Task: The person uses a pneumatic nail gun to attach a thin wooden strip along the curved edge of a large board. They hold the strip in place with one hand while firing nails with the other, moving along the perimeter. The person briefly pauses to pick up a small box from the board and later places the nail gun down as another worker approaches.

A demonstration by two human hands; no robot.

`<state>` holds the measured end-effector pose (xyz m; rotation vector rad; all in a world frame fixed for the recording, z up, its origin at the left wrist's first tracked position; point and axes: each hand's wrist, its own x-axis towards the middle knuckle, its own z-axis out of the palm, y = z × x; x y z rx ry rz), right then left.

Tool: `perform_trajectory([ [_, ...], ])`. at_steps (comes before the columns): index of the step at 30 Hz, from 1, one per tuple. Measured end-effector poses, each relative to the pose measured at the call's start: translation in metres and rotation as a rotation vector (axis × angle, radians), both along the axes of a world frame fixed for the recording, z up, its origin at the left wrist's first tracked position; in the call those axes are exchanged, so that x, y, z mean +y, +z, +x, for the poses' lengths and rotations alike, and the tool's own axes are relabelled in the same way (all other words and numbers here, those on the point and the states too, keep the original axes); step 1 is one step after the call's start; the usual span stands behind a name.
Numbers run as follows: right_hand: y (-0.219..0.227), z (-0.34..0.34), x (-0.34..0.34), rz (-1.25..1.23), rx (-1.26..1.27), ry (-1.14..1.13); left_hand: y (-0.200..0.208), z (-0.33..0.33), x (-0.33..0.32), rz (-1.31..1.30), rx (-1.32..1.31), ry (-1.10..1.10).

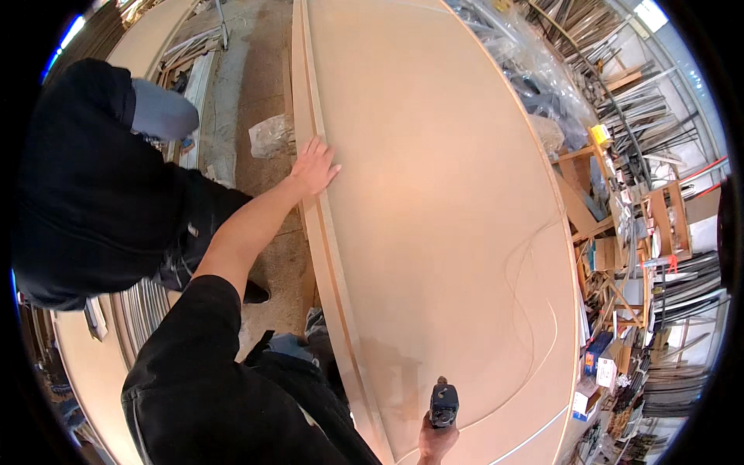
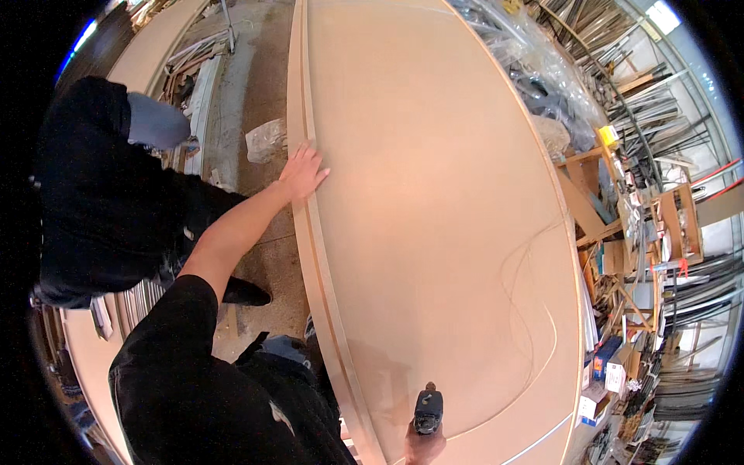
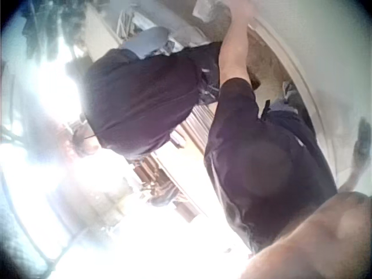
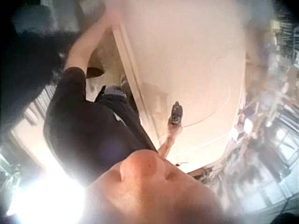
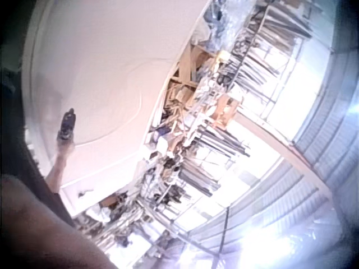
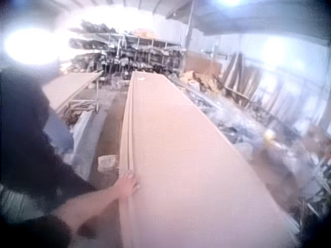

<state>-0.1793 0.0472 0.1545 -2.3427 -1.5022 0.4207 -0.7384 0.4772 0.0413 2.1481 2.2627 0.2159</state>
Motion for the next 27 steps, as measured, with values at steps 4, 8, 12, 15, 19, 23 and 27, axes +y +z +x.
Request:
perform_trajectory([
  [4,-0.018,-0.012,0.025,-0.16,0.147,-0.147,-0.013,0.005,-0.003,0.176,0.015,0.146],
  [8,0.026,-0.061,0.083,-0.074,0.267,0.048,-0.014,0.029,-0.061,0.005,-0.265,0.245],
  [12,0.046,-0.093,0.131,-0.123,0.3,0.069,-0.024,0.03,-0.088,0.005,-0.39,0.088],
  [15,0.059,-0.118,0.149,-0.066,0.237,0.116,-0.034,0.037,-0.087,0.114,-0.394,0.011],
  [19,0.06,-0.15,0.156,-0.007,0.217,0.134,-0.022,0.037,-0.093,0.156,-0.391,-0.031],
  [23,0.088,-0.21,0.18,-0.107,0.323,0.023,-0.037,0.011,-0.09,0.146,-0.433,-0.442],
  [27,0.098,-0.253,0.21,-0.144,0.268,0.115,-0.042,-0.012,-0.072,0.136,-0.487,-0.651],
])
